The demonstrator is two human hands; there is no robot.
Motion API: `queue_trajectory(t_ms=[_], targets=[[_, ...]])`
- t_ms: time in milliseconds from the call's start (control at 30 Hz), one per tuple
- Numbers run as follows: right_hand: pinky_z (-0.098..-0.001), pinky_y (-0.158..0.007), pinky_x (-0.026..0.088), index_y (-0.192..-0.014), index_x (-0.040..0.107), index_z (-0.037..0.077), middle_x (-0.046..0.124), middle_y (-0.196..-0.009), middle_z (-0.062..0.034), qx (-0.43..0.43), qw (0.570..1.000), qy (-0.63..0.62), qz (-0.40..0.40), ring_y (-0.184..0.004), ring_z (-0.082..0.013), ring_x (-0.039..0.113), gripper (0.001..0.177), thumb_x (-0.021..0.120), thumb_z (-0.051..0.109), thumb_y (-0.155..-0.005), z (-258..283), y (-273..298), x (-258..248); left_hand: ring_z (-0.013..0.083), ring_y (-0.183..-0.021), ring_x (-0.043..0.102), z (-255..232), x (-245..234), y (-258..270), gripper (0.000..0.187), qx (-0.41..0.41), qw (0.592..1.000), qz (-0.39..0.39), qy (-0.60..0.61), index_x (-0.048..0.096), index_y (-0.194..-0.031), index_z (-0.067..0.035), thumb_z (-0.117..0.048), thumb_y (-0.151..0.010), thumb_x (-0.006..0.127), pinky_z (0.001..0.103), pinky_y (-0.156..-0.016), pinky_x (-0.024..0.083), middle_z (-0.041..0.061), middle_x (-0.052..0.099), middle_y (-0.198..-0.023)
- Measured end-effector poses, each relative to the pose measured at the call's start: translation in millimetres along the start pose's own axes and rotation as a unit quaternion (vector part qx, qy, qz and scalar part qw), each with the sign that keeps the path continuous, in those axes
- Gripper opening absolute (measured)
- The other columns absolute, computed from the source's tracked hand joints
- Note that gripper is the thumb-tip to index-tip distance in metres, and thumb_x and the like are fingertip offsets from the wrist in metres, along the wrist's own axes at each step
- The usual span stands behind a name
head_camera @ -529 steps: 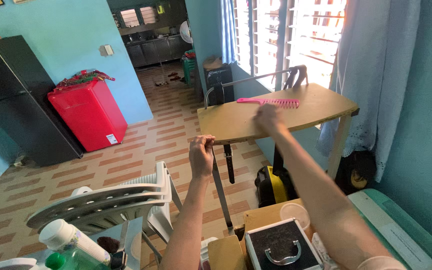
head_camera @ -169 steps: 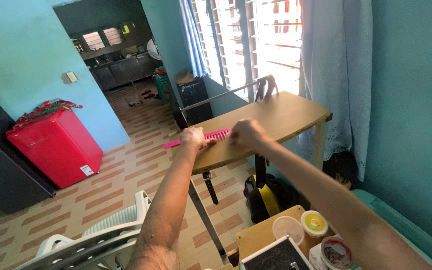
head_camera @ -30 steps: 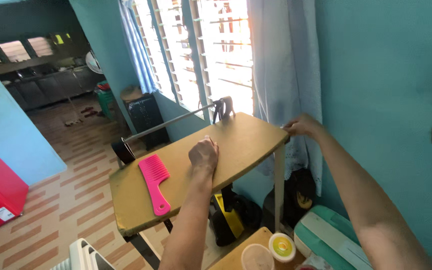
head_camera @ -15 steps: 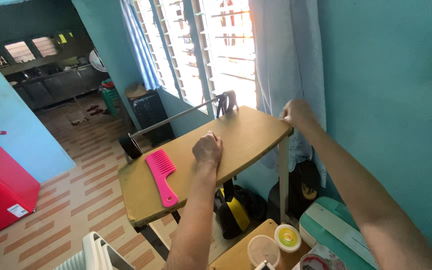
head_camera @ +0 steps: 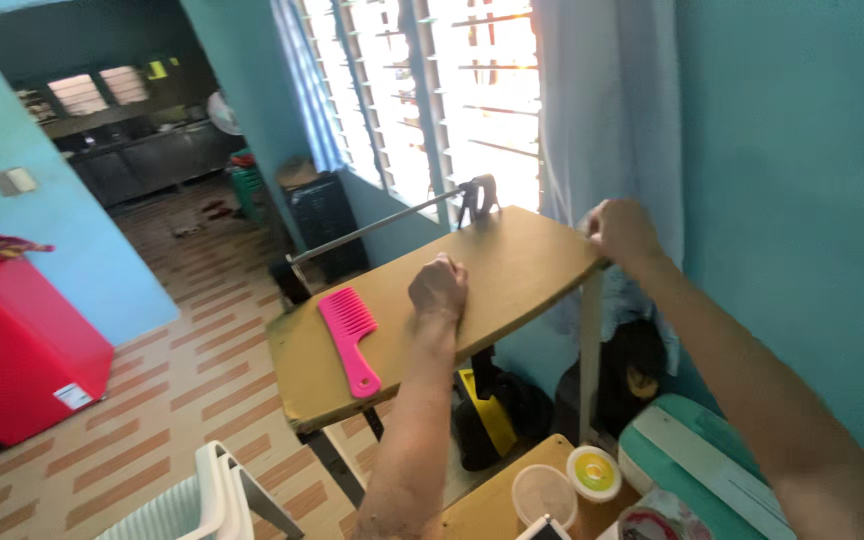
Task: The person wipes a small wooden table and a nearby desk using a cloth, moving a pink comb and other items aside to reach the surfaces. The person then wipes the blades of a purple standing fan with the same cloth.
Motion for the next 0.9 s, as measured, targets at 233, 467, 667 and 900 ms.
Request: queue_trajectory(t_ms=[233,467,667,900], targets=[[-0.0401,-0.082,0.057,-0.089,0.081,0.009,0.077,-0.091,-0.0104,-0.300,0.937,-0.176,-0.019,-0.082,-0.0261,0.072,0.018,0.078,0.005,-0.072,161,-6,94,0.0387,-0.082,0.073,13,-19,2,0.032,-0.052,0.996,-0.061,0.033,0.073,-0.091,-0.008,-0.033,-0.097,0.054,0.050,-0.074,0.058,0.020,0.075,-0.086],[-0.0402,-0.070,0.059,-0.085,0.080,0.003,0.074,-0.078,-0.0142,-0.054,0.996,0.062,0.019,-0.071,-0.0270,0.071,0.020,0.082,0.021,-0.077,79,-90,113,0.0386,-0.082,0.074,33,-24,5,0.035,-0.112,0.991,-0.073,0.004,0.074,-0.092,-0.007,-0.033,-0.096,0.051,0.050,-0.072,0.059,0.020,0.075,-0.087],[-0.0448,-0.071,0.056,-0.079,0.079,0.006,0.072,-0.077,-0.0158,-0.268,0.958,-0.099,-0.034,-0.072,-0.0324,0.069,0.026,0.075,0.032,-0.080,191,-110,173,0.0386,-0.084,0.074,33,-24,2,0.039,-0.126,0.990,-0.071,0.004,0.075,-0.093,-0.007,-0.033,-0.100,0.047,0.051,-0.077,0.058,0.020,0.075,-0.089],[-0.0448,-0.071,0.058,-0.084,0.075,0.006,0.072,-0.083,-0.0126,-0.093,0.966,-0.234,-0.052,-0.078,-0.0305,0.072,0.028,0.058,0.028,-0.084,123,-131,176,0.0379,-0.084,0.074,35,-31,6,0.037,-0.126,0.990,-0.061,0.019,0.075,-0.098,-0.008,-0.032,-0.098,0.047,0.050,-0.075,0.059,0.020,0.075,-0.088]])
Point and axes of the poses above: each hand's wrist, its own y-axis away from the middle knuckle, its own x-axis out of the palm, z = x × y, the point moved 8 cm from there along -y, towards the middle knuckle
